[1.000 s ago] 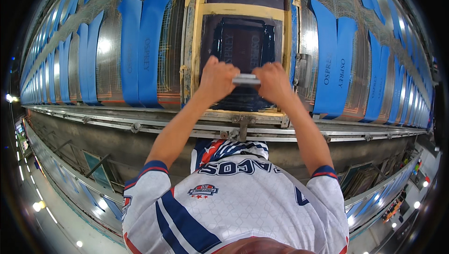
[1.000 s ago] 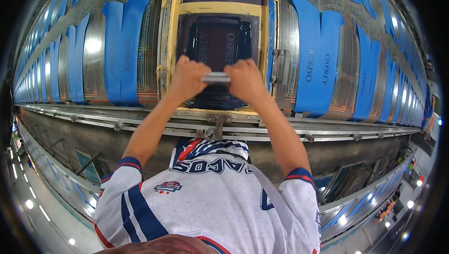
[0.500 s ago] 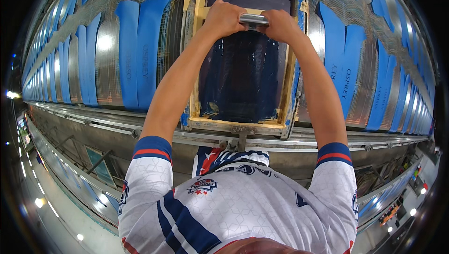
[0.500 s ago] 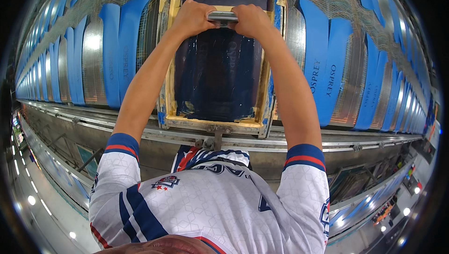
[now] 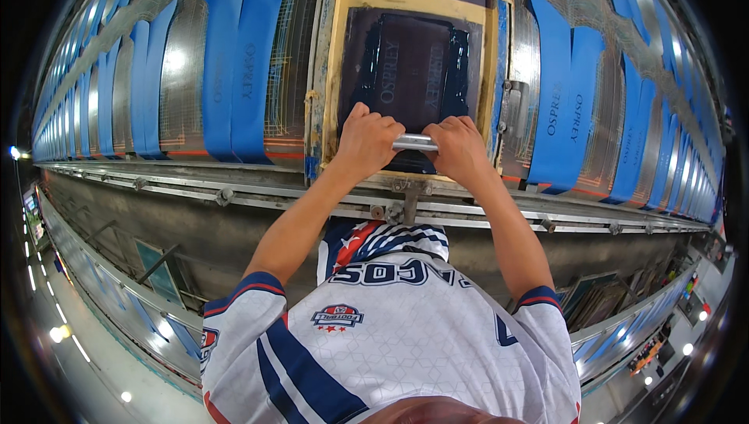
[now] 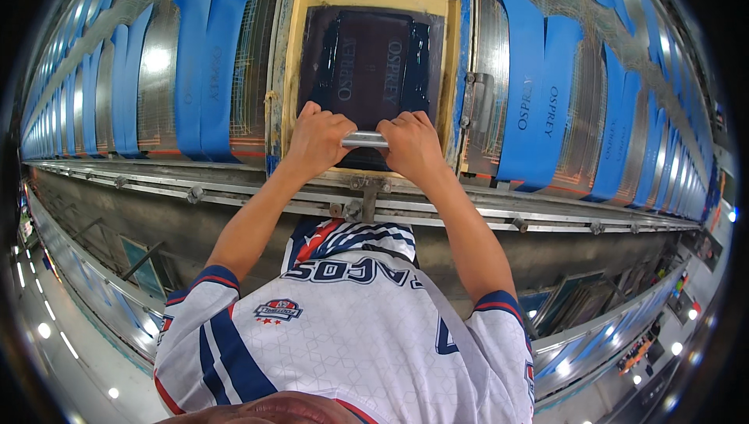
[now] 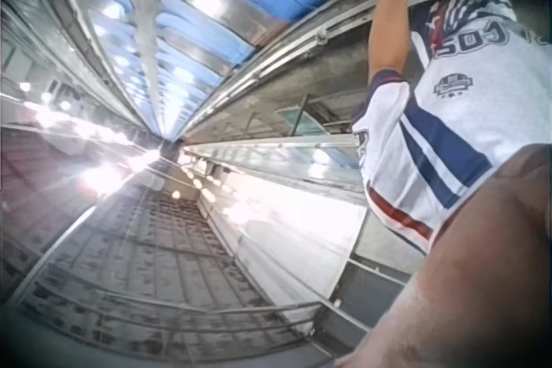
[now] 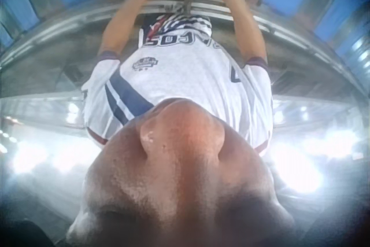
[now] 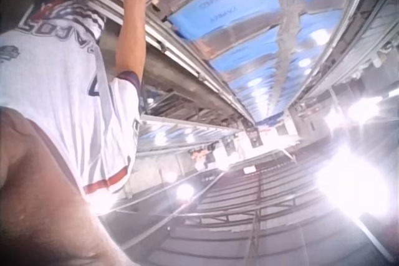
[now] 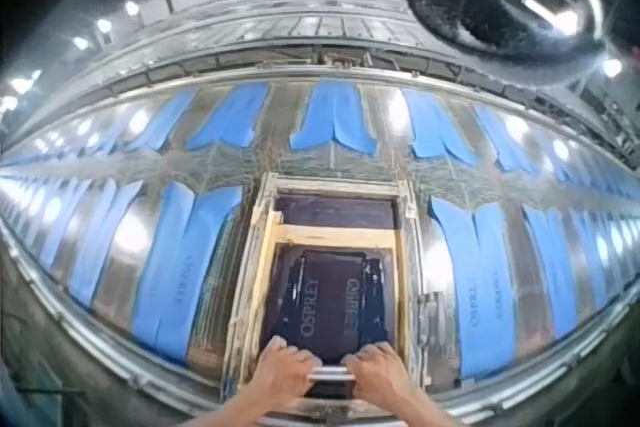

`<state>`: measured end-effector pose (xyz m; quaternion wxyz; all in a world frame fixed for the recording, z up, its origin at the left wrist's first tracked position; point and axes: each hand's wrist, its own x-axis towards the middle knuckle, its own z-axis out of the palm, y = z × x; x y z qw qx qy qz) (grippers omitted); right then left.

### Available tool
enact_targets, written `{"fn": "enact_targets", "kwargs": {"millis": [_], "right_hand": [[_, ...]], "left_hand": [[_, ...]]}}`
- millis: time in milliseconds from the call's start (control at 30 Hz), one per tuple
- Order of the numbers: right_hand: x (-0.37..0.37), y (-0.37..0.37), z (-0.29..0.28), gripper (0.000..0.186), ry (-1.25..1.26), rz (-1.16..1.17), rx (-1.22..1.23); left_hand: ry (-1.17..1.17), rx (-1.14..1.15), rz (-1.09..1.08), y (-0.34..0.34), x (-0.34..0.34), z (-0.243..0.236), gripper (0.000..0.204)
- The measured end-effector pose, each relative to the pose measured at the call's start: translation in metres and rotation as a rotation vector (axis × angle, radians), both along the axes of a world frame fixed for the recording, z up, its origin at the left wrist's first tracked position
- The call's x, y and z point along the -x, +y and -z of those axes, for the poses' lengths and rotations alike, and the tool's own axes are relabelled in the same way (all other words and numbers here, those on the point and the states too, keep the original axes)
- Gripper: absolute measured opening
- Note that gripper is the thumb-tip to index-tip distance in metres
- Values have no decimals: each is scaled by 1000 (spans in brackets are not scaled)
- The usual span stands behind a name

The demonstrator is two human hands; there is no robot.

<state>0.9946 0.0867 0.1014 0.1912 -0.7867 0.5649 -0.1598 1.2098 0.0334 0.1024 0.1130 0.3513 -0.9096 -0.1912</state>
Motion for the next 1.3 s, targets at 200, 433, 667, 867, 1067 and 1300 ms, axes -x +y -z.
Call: {"fn": "enact_targets", "kwargs": {"millis": [200,433,667,867,1067,1300], "right_hand": [[34,-116,-17,19,156,19,5],[58,-208,-23,27,98,65,-218],[50,-195,-17,23,74,115,-177],[28,-72,4,18,26,-17,-22],[9,13,-19,46,-171,78,-6],[132,-52,47,36,-67,1072,107]], "left_hand": [[-63,140,2,-117,38,-9,17],[-94,117,5,-209,66,-2,20],[-39,109,-5,-197,60,3,17],[-10,118,22,-75,32,6,20],[47,149,-64,23,4,13,12],[-13,145,-95,18,8,-4,38]]}}
